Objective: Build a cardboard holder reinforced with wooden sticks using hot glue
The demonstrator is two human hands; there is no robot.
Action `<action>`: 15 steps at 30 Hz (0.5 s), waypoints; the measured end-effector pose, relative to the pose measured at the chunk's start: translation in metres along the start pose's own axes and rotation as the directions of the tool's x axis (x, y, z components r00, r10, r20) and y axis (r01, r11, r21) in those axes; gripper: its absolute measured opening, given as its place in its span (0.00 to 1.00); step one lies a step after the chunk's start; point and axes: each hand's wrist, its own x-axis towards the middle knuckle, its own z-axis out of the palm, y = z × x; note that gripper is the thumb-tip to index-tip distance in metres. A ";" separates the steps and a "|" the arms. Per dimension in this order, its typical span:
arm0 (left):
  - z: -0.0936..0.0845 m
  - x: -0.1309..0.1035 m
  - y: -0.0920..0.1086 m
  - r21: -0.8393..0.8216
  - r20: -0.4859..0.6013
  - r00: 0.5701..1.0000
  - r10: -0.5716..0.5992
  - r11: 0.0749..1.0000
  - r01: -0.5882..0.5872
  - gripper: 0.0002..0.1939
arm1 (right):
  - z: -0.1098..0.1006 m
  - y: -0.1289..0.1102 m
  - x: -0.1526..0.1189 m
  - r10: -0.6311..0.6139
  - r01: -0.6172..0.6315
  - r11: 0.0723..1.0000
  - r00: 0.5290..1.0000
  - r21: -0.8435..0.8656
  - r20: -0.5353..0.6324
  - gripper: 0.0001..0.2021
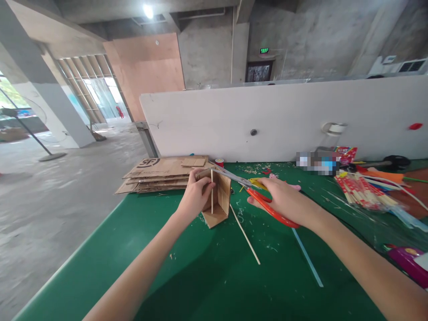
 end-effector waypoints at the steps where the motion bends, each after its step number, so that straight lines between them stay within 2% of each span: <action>1: 0.001 0.000 0.000 -0.001 -0.005 1.000 -0.008 1.000 0.008 0.08 | -0.002 -0.001 0.004 -0.012 0.012 1.000 1.000 -0.017 0.008 0.29; 6: 0.006 -0.003 -0.001 -0.015 -0.044 0.997 -0.064 0.998 0.063 0.08 | -0.010 -0.001 0.025 -0.072 0.077 0.994 0.996 -0.080 0.056 0.31; 15: 0.010 -0.006 -0.002 -0.017 -0.068 0.996 -0.065 0.998 0.064 0.08 | -0.022 0.007 0.053 -0.179 0.193 0.974 0.976 -0.119 0.121 0.31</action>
